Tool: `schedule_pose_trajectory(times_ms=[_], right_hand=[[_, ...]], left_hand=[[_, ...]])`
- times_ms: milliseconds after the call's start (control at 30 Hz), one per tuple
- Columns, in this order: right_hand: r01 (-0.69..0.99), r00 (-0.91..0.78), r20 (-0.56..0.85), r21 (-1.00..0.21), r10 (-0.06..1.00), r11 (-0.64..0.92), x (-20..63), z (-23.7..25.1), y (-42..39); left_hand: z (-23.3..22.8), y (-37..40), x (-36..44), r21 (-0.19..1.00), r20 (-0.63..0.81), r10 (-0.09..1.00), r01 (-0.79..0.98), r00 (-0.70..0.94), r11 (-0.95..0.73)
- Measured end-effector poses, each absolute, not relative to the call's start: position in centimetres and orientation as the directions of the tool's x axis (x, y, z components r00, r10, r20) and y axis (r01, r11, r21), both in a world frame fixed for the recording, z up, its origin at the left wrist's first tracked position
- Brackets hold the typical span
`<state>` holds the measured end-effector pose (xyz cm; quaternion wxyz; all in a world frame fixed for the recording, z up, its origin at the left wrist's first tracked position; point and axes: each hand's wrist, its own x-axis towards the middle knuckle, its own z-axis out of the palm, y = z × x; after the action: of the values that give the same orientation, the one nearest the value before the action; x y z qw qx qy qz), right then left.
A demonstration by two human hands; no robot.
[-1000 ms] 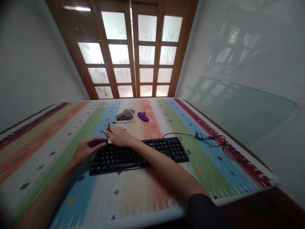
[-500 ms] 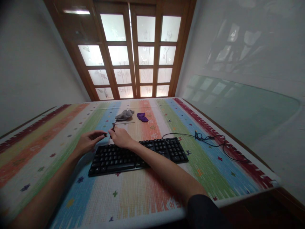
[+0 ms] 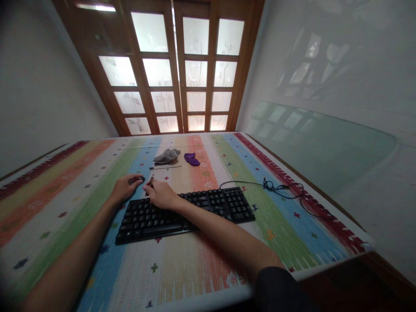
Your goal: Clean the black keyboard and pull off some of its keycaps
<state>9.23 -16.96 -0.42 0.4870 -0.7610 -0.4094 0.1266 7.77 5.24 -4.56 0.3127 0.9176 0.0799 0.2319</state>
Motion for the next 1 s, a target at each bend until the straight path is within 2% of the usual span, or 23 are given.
schedule_pose_trajectory(times_ms=[233, 633, 1000], right_hand=[[0.519, 0.646, 0.224, -0.83, 0.729, -0.205, 8.8, -0.4, -16.5], [0.671, 0.607, 0.295, -0.688, 0.738, -0.277, 8.9, -0.2, -15.7], [0.627, 0.604, 0.29, -0.748, 0.742, -0.217, 9.3, -0.5, -15.9]], left_hand=[[-5.0, 5.5, 7.9, 0.626, 0.374, 0.286, -0.013, 0.882, -0.78], [-5.2, 5.8, 8.3, 0.622, 0.371, 0.245, -0.044, 0.896, -0.781], [-5.7, 6.0, 8.5, 0.58, 0.357, 0.245, -0.009, 0.901, -0.815]])
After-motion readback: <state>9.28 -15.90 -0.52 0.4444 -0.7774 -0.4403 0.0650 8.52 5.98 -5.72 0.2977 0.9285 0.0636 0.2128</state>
